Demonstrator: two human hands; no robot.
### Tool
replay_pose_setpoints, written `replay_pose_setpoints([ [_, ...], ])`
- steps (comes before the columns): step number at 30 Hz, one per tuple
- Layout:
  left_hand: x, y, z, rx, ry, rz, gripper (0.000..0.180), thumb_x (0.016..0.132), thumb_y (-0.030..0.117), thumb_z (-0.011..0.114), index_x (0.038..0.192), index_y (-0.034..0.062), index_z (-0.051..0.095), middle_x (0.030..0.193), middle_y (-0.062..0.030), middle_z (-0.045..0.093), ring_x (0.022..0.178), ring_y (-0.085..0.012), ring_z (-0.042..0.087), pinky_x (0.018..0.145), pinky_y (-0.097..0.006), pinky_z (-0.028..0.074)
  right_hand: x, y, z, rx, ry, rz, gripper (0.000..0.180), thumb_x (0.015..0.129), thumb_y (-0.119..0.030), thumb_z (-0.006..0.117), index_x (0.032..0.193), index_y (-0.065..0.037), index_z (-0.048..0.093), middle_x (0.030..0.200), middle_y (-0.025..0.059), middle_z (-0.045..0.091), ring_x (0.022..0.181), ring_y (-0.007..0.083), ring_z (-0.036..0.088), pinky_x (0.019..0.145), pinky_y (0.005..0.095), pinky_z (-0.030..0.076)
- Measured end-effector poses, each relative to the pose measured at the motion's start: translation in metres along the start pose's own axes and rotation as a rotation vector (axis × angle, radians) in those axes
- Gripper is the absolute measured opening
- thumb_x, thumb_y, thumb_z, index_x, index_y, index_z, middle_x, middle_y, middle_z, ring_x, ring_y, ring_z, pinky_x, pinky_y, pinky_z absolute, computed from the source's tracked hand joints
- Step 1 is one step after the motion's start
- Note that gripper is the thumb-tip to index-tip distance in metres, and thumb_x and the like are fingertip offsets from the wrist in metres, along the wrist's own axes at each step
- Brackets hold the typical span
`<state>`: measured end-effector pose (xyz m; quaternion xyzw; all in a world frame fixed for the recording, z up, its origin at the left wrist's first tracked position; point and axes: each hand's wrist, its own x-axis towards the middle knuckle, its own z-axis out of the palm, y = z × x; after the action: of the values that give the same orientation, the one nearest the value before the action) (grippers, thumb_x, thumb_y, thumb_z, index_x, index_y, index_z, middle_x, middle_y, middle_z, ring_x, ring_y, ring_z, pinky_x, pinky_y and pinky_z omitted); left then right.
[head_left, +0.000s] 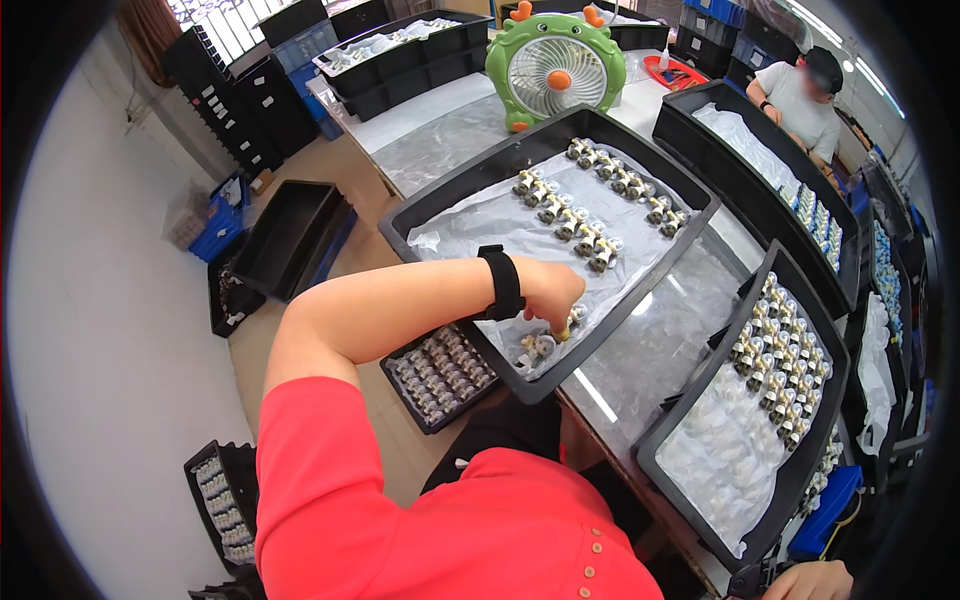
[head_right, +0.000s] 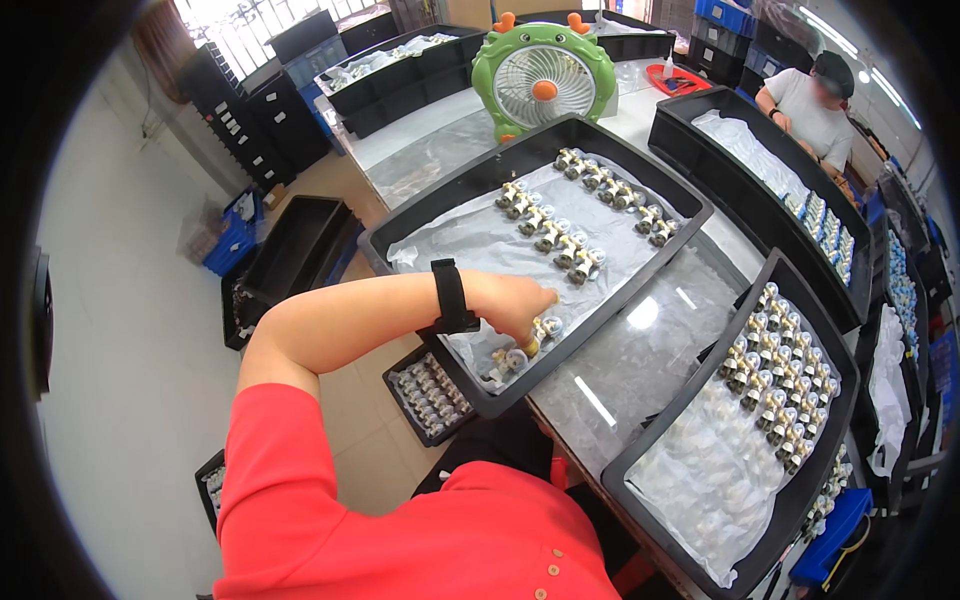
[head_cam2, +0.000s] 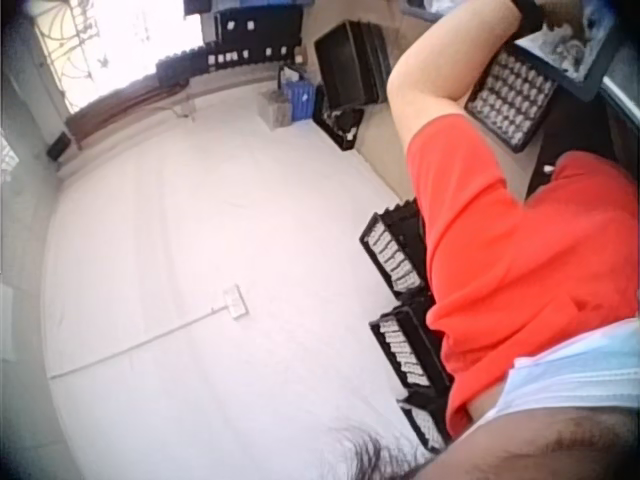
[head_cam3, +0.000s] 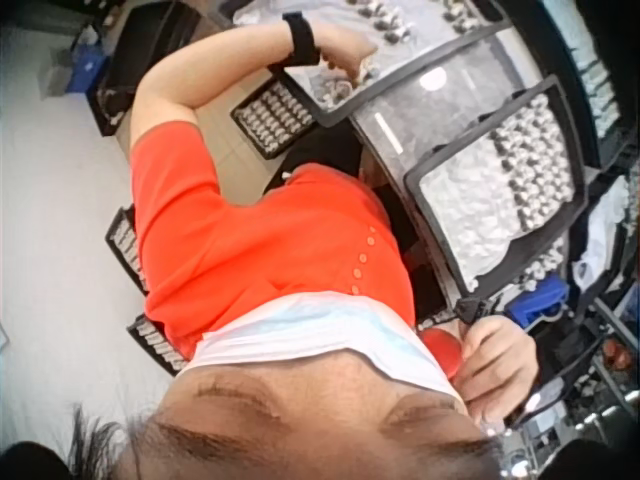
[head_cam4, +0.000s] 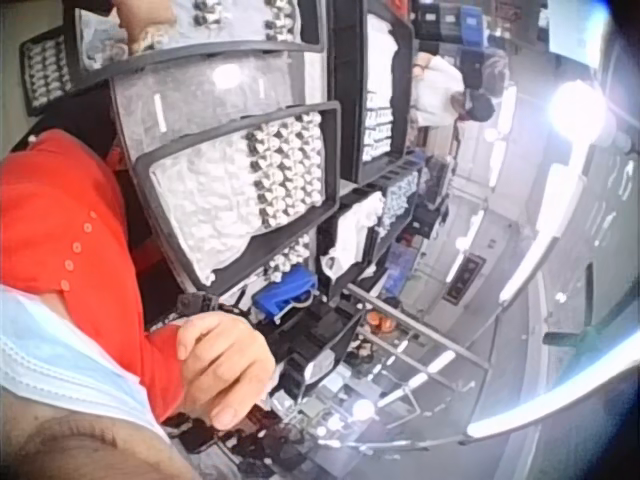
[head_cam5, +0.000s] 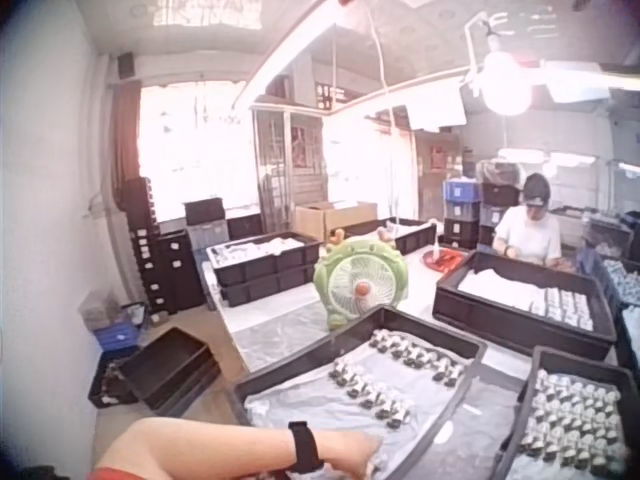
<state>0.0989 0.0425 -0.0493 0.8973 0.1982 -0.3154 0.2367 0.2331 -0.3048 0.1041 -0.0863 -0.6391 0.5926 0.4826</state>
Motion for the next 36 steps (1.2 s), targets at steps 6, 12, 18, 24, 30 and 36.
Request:
replay_pose_setpoints([
  [6,0.021,-0.015,-0.013,0.155,0.126,0.157,0.062,0.074,0.033,0.072,0.123,0.0013,0.054,0.104,-0.0199,0.064,0.096,-0.0307,0.062,0.083,-0.04,0.048,-0.014,0.023,0.006,-0.114,0.365,-0.129,0.031,0.078,-0.019,0.075,0.104,-0.007,0.063,0.072,0.0063,0.069,0.058,0.0152,0.064,0.082,0.0315,0.042],
  [12,0.037,-0.028,-0.033,0.089,0.297,-0.006,0.082,0.075,0.04,0.07,0.137,0.003,0.032,0.134,-0.0344,0.034,0.12,-0.0509,0.041,0.096,-0.048,0.041,-0.022,0.03,-0.011,-0.175,0.465,-0.095,0.04,0.078,-0.023,0.075,0.111,-0.005,0.062,0.06,0.0017,0.063,0.05,0.014,0.059,0.073,0.0302,0.043],
  [18,0.059,-0.029,-0.021,0.081,0.452,-0.188,0.101,0.077,0.055,0.064,0.143,-0.0019,0.014,0.141,-0.0433,0.004,0.125,-0.0651,0.017,0.103,-0.059,0.028,-0.021,0.037,-0.011,-0.22,0.628,-0.079,0.041,0.077,-0.029,0.075,0.108,-0.005,0.063,0.055,0.0025,0.061,0.044,0.0141,0.054,0.068,0.0296,0.042],
  [24,0.064,-0.024,-0.017,0.001,0.468,-0.178,0.108,0.075,0.058,0.064,0.144,-0.0025,0.008,0.141,-0.0437,-0.002,0.127,-0.065,0.012,0.105,-0.058,0.025,-0.041,0.035,-0.024,-0.181,0.508,-0.062,0.048,0.079,-0.018,0.073,0.117,0.002,0.054,0.067,0.0128,0.064,0.064,0.0228,0.063,0.078,0.0338,0.042],
  [30,0.033,-0.04,-0.018,0.07,0.466,-0.037,0.071,0.077,0.042,0.069,0.122,-0.0056,0.039,0.122,-0.0323,0.039,0.113,-0.0466,0.044,0.094,-0.048,0.042,-0.024,0.036,-0.042,-0.423,0.786,0.397,0.038,0.076,-0.01,0.072,0.111,0.0,0.061,0.074,0.009,0.066,0.07,0.0212,0.064,0.077,0.0342,0.045],
  [36,0.016,-0.065,-0.041,0.111,0.19,0.222,0.054,0.077,0.037,0.069,0.116,0.0015,0.057,0.112,-0.0205,0.054,0.105,-0.0352,0.054,0.089,-0.04,0.044,0.048,0.08,-0.132,-1.342,0.33,0.619,0.023,0.082,-0.007,0.06,0.105,-0.005,0.064,0.079,0.0092,0.062,0.075,0.0266,0.061,0.064,0.0346,0.046],
])
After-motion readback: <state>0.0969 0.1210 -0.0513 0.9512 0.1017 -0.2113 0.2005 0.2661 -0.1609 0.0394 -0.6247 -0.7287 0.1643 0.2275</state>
